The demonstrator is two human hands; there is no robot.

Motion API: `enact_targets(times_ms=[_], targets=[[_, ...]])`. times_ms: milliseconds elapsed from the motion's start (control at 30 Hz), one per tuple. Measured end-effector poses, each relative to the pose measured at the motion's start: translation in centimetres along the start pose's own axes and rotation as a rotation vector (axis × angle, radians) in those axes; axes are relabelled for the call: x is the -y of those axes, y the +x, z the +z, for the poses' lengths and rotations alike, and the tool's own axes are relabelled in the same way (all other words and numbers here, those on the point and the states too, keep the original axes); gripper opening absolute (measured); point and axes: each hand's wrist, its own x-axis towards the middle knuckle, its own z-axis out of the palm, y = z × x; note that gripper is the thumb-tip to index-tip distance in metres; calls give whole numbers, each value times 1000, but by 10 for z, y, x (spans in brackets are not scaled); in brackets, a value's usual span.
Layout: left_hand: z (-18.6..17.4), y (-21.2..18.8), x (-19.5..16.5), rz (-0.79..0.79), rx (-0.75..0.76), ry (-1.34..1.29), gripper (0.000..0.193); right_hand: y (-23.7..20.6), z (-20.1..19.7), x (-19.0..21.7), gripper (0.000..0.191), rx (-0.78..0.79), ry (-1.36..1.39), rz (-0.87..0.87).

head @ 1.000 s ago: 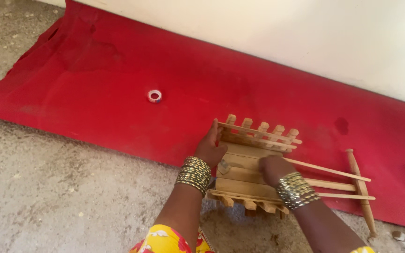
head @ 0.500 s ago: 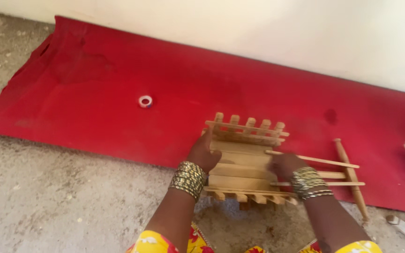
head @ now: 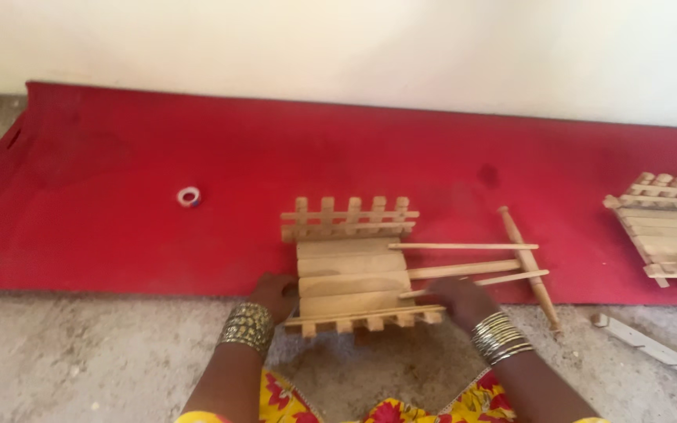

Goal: The person sits on the floor and assembles a small wooden toy structure, fitting slatted side pieces and a fence-like rail together on a red mat. They press and align the wooden parts by hand, reposition the assembly, and finally lift the joined piece upright by its long wooden handle.

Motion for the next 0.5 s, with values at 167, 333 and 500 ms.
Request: enact_targets(times_ms=[167, 333, 500], targets=[[1, -6, -9, -49, 12, 150, 51, -8, 7, 2, 42, -111, -84, -305], [3, -4, -6, -9, -45, 161, 38, -25, -9, -56, 36, -95, -142, 136], [4, 6, 6, 96, -3, 191, 28, -26, 3, -57, 33, -238, -120, -38]])
